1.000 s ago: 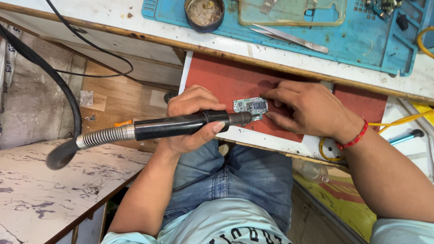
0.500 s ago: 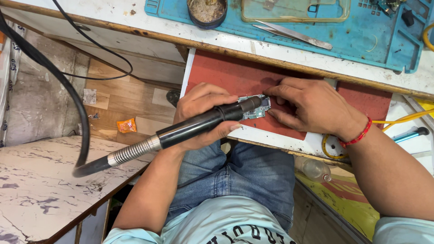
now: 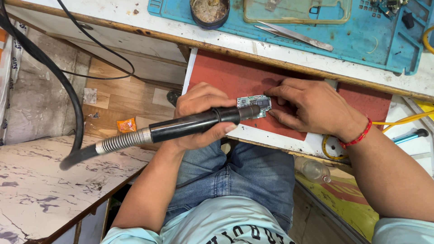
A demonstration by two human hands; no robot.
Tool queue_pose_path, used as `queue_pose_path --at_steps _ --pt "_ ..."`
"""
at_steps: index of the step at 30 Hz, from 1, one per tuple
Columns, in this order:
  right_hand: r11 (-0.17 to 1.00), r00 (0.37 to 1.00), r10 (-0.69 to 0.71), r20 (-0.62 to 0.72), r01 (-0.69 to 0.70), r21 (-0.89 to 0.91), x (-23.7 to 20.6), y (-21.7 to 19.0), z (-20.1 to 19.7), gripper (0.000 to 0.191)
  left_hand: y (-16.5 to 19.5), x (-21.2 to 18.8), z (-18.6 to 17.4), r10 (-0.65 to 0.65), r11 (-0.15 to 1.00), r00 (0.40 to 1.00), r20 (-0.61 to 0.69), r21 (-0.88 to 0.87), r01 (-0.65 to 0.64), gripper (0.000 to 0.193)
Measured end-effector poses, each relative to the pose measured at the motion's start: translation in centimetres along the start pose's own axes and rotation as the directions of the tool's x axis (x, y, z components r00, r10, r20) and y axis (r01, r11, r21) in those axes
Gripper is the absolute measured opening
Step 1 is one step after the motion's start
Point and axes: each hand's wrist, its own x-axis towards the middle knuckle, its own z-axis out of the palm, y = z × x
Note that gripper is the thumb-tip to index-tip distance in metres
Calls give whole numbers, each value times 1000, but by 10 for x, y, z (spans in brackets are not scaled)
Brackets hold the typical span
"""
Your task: The person repairs a circuit board at a workbench. They use a hot air gun to heat the board, work on its components with a soldering iron and tweezers, reposition the board, and repeatedly apply hot air to different areas of the board.
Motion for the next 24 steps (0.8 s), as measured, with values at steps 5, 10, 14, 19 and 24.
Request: queue_pose_path --at_steps 5,10,14,19,24 --pt "1000 1000 2 0 -2 -1 -1 2 0 43 1 0 2 -40 999 998 -46 23 41 41" --pt "1000 1000 -8 -7 8 -10 -6 3 -3 44 -2 -2 7 -44 996 997 -60 71 48 40" --pt "1000 1000 13 6 -13 4 -4 3 -3 43 -8 -3 6 28 1000 992 -121 5 -28 34" --pt "1000 1000 22 3 -22 23 1 4 -4 41 -8 -2 0 -42 998 972 -232 36 51 33" --pt "1000 1000 17 -5 -17 11 4 0 -3 42 -2 0 -5 -12 999 983 -186 50 21 31"
